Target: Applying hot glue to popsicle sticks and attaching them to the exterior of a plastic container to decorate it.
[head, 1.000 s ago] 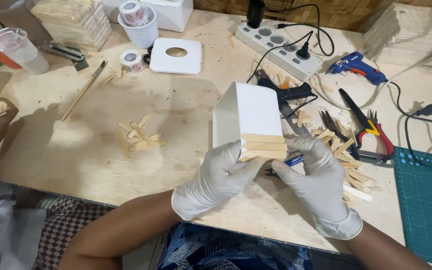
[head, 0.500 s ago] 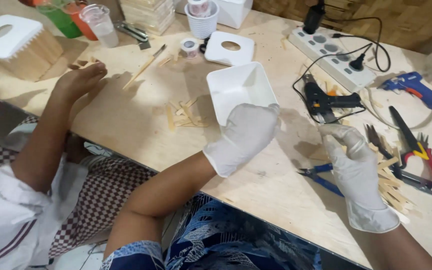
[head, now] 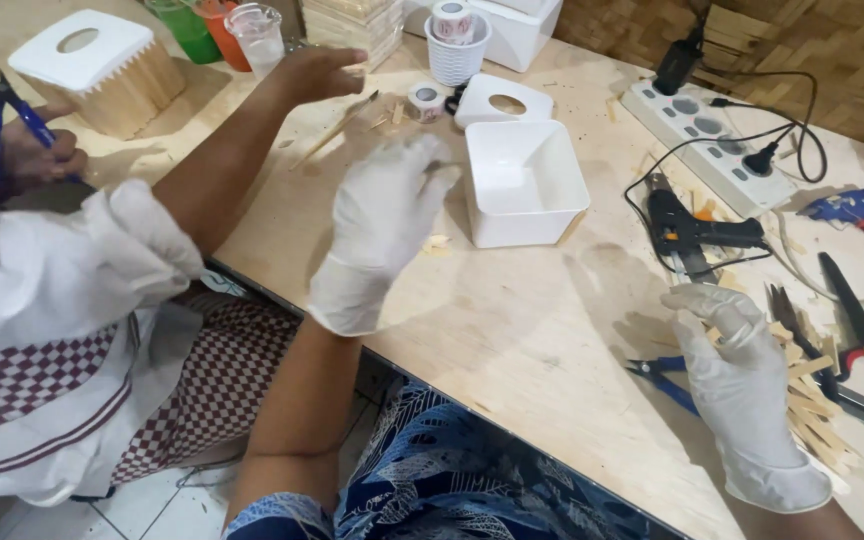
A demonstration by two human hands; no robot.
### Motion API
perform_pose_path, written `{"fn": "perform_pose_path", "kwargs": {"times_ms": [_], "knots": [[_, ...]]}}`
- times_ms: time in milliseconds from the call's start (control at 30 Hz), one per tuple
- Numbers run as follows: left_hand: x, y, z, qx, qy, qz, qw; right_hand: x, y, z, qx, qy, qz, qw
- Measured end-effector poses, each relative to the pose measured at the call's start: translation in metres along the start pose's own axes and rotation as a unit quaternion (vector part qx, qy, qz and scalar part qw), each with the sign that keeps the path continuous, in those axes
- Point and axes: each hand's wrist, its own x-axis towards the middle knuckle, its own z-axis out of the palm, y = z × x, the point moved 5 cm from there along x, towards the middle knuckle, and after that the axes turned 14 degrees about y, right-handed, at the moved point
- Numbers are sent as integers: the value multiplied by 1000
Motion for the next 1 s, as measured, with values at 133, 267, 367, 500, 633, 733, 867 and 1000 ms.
{"fn": "perform_pose_path", "kwargs": {"times_ms": [133, 267, 367, 500, 633, 733, 867, 1000], "knots": [[-32, -52, 25, 51, -205, -82, 974, -2, 17, 11, 11, -16, 0, 1000], [-54, -70, 49, 82, -251, -25, 964, -5, 5, 14, 31, -1, 22, 999], [-59, -80, 65, 58, -198, 26, 978, -7, -4, 15, -24, -1, 4, 1000], [-66, -86, 75, -86, -156, -33, 984, -6, -33, 33, -94, -102, -21, 990], [-67, -76, 46, -104, -212, -162, 958, -5, -76, 96, -147, -245, -167, 944], [-73, -67, 38, -106, -182, -61, 976, 1, -126, 137, -138, -293, -156, 933], [-79, -55, 25, -156, -188, -75, 967, 14, -149, 207, -98, -358, -154, 916], [-73, -67, -8, -76, -172, -73, 979, 21, -112, 248, -172, -347, -215, 896]]}}
